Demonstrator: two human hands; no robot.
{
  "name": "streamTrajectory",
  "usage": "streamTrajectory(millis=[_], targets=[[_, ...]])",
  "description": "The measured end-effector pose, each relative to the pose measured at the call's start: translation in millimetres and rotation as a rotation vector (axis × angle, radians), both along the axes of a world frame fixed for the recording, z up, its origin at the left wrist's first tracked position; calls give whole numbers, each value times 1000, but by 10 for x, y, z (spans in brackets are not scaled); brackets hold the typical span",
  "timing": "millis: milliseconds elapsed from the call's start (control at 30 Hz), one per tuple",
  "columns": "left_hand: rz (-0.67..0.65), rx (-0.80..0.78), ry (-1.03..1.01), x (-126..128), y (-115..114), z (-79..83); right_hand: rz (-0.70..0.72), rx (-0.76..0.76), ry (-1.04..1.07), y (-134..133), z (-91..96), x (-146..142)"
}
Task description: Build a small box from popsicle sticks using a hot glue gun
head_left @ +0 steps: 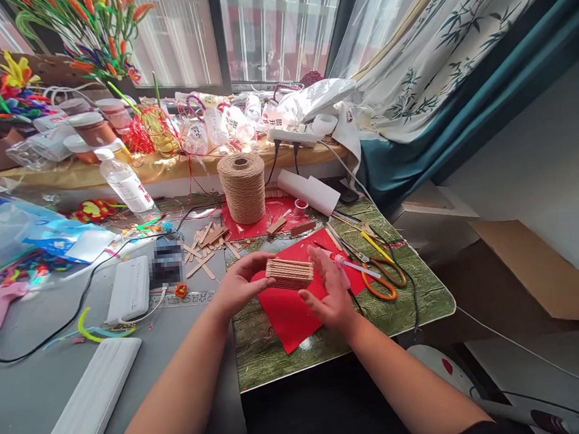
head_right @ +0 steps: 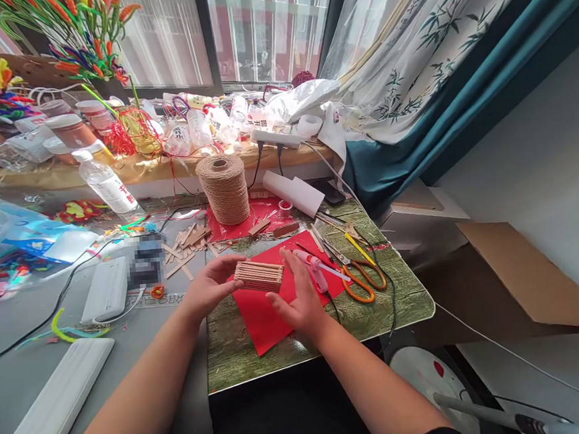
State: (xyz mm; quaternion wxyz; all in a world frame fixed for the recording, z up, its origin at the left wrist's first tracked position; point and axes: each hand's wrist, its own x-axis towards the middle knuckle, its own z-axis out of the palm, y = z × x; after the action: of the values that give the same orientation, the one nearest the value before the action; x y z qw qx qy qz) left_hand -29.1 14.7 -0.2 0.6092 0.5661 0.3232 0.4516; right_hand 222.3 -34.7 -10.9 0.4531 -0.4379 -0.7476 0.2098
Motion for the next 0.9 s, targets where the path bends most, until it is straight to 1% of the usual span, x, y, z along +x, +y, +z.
streamTrajectory(millis=[133, 233, 400, 533, 633, 767, 900], targets=[[-15, 72, -22, -11, -17, 12, 54, -30, 63, -24, 191, 49], [-44, 149, -32, -31, -13, 25, 119, -86, 154, -45, 262, 95], [-109, 261, -27, -71, 24, -13, 199, -192, 308, -55, 221, 142], [-131, 300, -27, -83, 47, -57, 254, -209, 353, -39, 190, 177], [-140, 323, -11, -79, 50, -61, 285, -209, 369, -35, 190, 197], [-133, 347, 31, -61, 29, -30, 285, -211, 404, -46, 204, 207], [-116, 304, 75, -39, 3, 2, 261, -219, 452, -55, 275, 201]])
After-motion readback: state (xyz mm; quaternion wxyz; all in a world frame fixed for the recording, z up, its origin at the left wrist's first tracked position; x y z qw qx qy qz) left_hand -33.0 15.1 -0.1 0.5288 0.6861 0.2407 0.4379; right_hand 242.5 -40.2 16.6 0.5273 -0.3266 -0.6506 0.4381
